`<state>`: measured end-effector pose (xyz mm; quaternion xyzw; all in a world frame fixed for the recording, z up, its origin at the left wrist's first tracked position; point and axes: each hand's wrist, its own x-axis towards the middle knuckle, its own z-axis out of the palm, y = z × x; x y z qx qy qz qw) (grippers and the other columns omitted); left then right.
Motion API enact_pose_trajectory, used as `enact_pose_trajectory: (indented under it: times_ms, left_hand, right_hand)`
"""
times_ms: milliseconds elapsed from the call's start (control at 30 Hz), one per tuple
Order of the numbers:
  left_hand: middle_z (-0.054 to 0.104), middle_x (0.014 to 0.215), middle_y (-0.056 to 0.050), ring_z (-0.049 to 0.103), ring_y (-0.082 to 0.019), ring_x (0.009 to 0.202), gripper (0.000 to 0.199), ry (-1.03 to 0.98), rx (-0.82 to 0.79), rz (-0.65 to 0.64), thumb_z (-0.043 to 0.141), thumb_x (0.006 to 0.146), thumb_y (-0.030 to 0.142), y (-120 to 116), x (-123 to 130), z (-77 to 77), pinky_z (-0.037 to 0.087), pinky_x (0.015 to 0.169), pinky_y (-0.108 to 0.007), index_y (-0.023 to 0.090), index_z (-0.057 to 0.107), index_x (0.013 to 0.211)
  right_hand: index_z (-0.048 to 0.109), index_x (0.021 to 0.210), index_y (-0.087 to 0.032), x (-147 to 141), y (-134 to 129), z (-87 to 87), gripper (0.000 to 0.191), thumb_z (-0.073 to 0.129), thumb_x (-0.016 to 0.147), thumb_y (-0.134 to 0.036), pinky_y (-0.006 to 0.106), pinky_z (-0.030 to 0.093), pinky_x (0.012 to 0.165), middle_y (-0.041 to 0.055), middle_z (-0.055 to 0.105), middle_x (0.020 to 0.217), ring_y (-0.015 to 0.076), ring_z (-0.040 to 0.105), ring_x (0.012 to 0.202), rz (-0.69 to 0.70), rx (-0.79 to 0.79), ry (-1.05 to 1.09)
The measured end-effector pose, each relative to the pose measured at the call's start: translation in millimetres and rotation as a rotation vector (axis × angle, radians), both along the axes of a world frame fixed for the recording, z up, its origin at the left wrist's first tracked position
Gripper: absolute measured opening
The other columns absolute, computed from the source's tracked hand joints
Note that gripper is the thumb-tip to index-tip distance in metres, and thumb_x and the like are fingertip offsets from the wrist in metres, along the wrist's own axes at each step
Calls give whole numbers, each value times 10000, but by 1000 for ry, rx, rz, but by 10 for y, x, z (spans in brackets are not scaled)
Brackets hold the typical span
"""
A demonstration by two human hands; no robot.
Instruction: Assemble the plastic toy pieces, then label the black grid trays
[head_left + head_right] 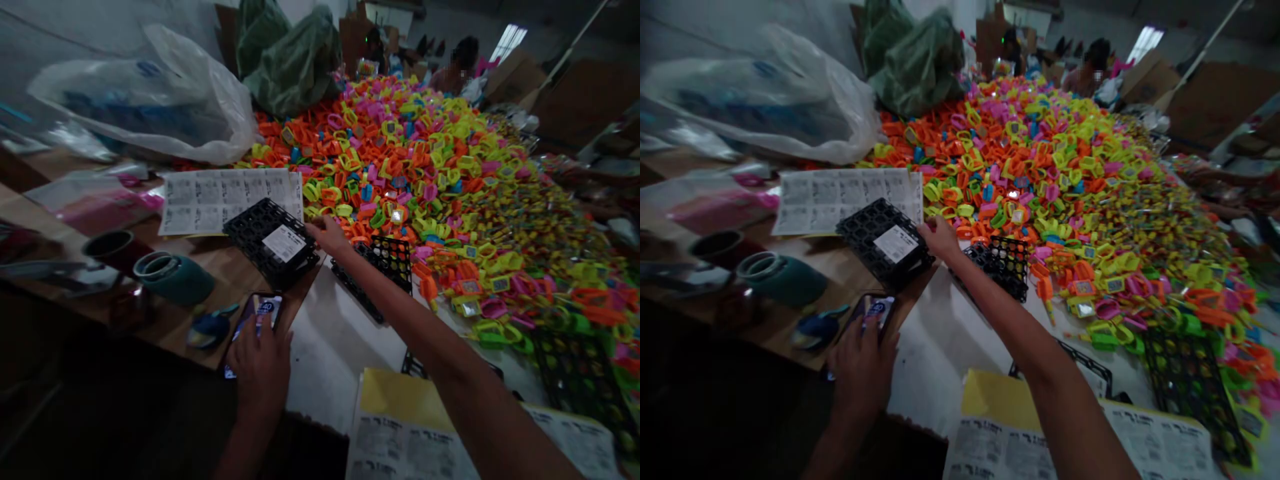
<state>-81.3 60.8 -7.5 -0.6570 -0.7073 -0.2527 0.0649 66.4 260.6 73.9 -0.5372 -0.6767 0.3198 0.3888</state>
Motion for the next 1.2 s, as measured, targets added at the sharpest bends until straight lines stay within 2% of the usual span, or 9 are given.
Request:
enact_pose_trajectory:
  times_ms: [133,233,433,567,700,833,967,1067,1200]
  left_hand:
    - [581,1201,-178,517,-290,1142,460,-247,-118,-285,360,903,439,-267,280,32,394,956,-470,116,522,1187]
    - [635,1126,-124,583,-234,1043,466,-477,-345,-472,413,875,472,-481,525,52,465,888,-400,147,521,1191]
    - [666,1025,-58,607,-212,931,356,-661,-626,-512,472,819,417,-594,875,123,489,830,-378,191,596,1066]
    - [663,877,-33,617,-194,804,322,-709,-711,-463,462,803,447,-463,862,161,505,716,-324,189,607,930]
    - [647,968,-88,588,-247,935,329,-443,-441,-480,431,822,421,-387,903,307,461,843,-401,170,604,945]
    - [534,1281,-120,447,-274,1206,379,-118,-111,-735,438,869,318,-509,1199,535,245,1041,-492,189,510,1219]
    - [669,943,-33,573,-204,961,189,-21,-359,-1019,490,861,208,-637,1477,531,229,1035,-494,238,638,976]
    - [656,882,-46,566,-203,888,187,-20,-546,-1022,483,858,184,-649,1505,442,374,916,-422,212,657,919]
    - [647,881,-41,552,-191,881,213,-124,-594,-1061,465,869,203,-658,1392,504,429,805,-331,232,660,949]
  right_hand:
    - [549,1060,-143,657,-540,310,198,479,886,-207,250,450,865,31,628,1019,107,560,940,127,-49,-22]
    - [646,919,-192,1233,-1217,448,130,577,817,-233,265,469,800,-8,657,896,130,590,844,282,-126,-103]
    - [649,1040,-259,1916,-2697,189,239,580,822,-328,366,458,842,57,659,1027,226,588,954,149,-331,-534]
    - [645,1037,-252,2160,-3278,21,248,617,790,-253,401,433,882,66,653,1033,246,570,986,-61,-361,-579]
    - [630,982,-218,2194,-3497,11,172,511,870,-269,371,435,863,59,656,965,215,572,940,-127,-303,-509]
    - [608,1009,-225,2032,-3514,51,192,467,893,-286,315,457,817,49,649,974,190,584,923,-139,-262,-374]
    - [619,992,-237,2200,-3442,-55,194,462,890,-289,305,455,822,42,646,974,176,584,916,-159,-242,-304]
    - [621,1012,-203,2571,-3399,-251,290,652,742,-302,385,421,874,92,624,1040,239,541,999,-355,-244,-385]
    - [628,801,-194,2859,-3388,-403,180,684,673,-308,302,445,670,20,626,769,185,565,732,-285,-413,-277]
